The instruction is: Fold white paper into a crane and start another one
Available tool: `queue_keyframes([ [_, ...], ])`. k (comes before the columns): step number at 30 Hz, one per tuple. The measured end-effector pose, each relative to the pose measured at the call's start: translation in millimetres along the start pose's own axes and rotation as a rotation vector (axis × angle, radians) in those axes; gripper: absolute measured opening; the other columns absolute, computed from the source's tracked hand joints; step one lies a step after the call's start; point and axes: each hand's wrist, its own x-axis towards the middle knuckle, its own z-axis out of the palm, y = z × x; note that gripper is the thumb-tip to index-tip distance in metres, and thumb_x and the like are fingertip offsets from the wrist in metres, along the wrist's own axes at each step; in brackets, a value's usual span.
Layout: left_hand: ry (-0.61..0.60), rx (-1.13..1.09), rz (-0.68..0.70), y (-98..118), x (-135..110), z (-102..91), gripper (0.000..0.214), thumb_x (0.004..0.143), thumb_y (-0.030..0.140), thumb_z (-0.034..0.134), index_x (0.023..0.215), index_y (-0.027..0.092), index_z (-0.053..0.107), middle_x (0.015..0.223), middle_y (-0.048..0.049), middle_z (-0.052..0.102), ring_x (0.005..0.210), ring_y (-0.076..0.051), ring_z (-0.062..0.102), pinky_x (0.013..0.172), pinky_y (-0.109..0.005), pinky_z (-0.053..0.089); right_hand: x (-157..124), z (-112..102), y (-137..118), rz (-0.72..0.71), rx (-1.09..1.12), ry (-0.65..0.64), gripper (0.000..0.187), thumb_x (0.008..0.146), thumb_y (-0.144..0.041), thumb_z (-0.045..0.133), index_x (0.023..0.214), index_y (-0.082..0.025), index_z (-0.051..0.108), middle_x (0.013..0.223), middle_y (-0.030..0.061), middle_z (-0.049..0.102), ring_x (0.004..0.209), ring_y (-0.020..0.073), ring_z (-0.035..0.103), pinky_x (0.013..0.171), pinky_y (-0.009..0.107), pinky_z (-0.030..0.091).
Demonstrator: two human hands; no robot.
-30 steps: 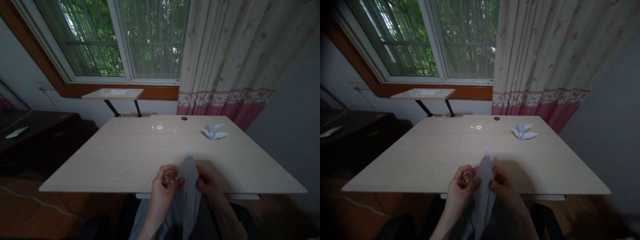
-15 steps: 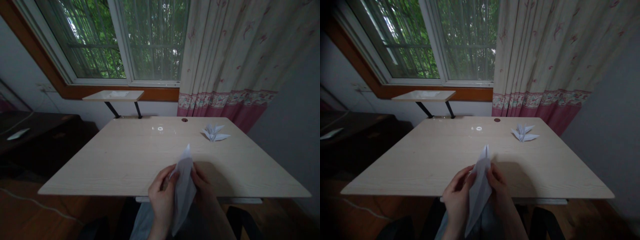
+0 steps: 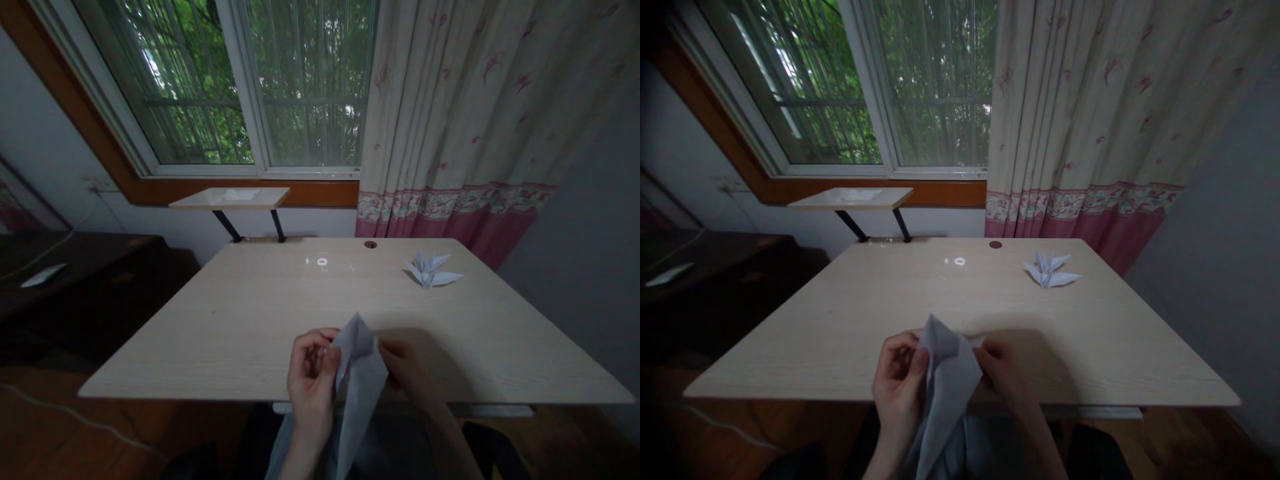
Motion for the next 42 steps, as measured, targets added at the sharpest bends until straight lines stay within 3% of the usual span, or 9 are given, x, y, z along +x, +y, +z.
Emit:
queue_keyframes([
  [3,-0.101,0.013,-0.175,11.7,14.5,3.8,0.026,0.081,0.036,0.074,0.080,0.018,0.055,0.065,0.0037,0.059,0.057,-0.009,0.052,0.055,-0.015,0.041,0.3,-17.3,-10.2,-0.055,-0.213,0.005,0.046,0.074,-0.058,0.058,0.050,-0.020,0.049,0.042,-0.0047,0.043,0.040,0.0100,0.040,0.040,0.023,0.029],
  [8,-0.076,0.023,-0.254,21.2,31.8,7.1,0.036,0.078,0.046,0.074,0.084,0.020,0.050,0.053,0.0080,0.050,0.045,-0.008,0.043,0.045,-0.015,0.031,-50.8,-24.0,-34.7,-0.603,-0.310,0.670,0.022,0.090,-0.041,0.054,0.082,-0.021,0.060,0.069,0.0013,0.065,0.066,0.0166,0.064,0.060,0.025,0.050],
  [12,-0.069,0.156,-0.191,16.8,27.1,5.8,0.030,0.086,0.045,0.067,0.091,0.021,0.049,0.055,0.0082,0.050,0.046,-0.008,0.041,0.045,-0.016,0.029,-90.6,1.9,-38.8,-1.060,-0.695,0.264,0.018,0.087,-0.022,0.060,0.103,-0.027,0.066,0.095,0.0033,0.075,0.079,0.0168,0.073,0.067,0.021,0.057],
  [15,-0.068,0.226,-0.153,12.9,20.6,3.4,0.028,0.089,0.045,0.062,0.094,0.022,0.048,0.058,0.0079,0.049,0.047,-0.008,0.040,0.045,-0.017,0.027,-92.0,14.6,-40.7,-1.213,-0.901,0.282,0.036,0.086,-0.011,0.054,0.119,-0.022,0.063,0.111,0.0074,0.074,0.099,0.0193,0.071,0.082,0.024,0.059],
  [22,-0.162,0.204,-0.171,13.2,19.4,-7.7,0.027,0.093,0.047,0.057,0.097,0.024,0.044,0.063,0.0068,0.051,0.051,-0.009,0.042,0.048,-0.018,0.030,-62.8,-2.9,-52.6,-1.059,-0.913,0.351,0.038,0.091,-0.016,0.049,0.127,-0.023,0.059,0.129,0.0112,0.062,0.116,0.0247,0.062,0.090,0.038,0.058],
  [29,-0.160,-0.052,-0.305,10.8,36.4,-10.8,0.045,0.076,0.053,0.073,0.092,0.024,0.043,0.058,0.0083,0.053,0.046,-0.009,0.046,0.045,-0.017,0.033,-12.4,-36.8,-92.8,-0.670,-0.337,0.206,0.050,0.074,-0.026,0.070,0.123,-0.022,0.057,0.109,0.0080,0.067,0.058,0.0119,0.062,0.047,0.023,0.050],
  [33,-0.249,-0.123,-0.469,-13.3,50.1,-14.3,0.049,0.068,0.053,0.079,0.088,0.020,0.050,0.060,0.0064,0.056,0.046,-0.009,0.049,0.048,-0.018,0.039,33.3,-45.8,-106.3,-0.497,-0.221,0.074,0.046,0.067,-0.036,0.076,0.108,-0.020,0.063,0.083,0.0023,0.069,0.063,0.0154,0.061,0.053,0.024,0.047],
  [38,-0.271,0.005,-0.505,-21.6,79.9,-27.1,0.030,0.077,0.036,0.071,0.091,0.016,0.054,0.085,-0.0033,0.065,0.076,-0.015,0.063,0.072,-0.026,0.050,71.9,-39.8,-92.5,-0.490,-0.633,0.036,0.023,0.080,-0.040,0.060,0.071,-0.019,0.061,0.069,0.0018,0.065,0.066,0.0181,0.059,0.059,0.027,0.041],
  [42,-0.218,0.400,-0.026,9.9,99.3,-28.4,0.017,0.081,0.025,0.063,0.096,0.018,0.059,0.106,-0.0062,0.065,0.102,-0.020,0.061,0.090,-0.032,0.047,68.8,-23.2,-73.3,-0.562,-1.095,0.126,0.018,0.090,-0.030,0.049,0.087,-0.021,0.065,0.087,0.0045,0.071,0.079,0.0194,0.062,0.067,0.027,0.039],
])
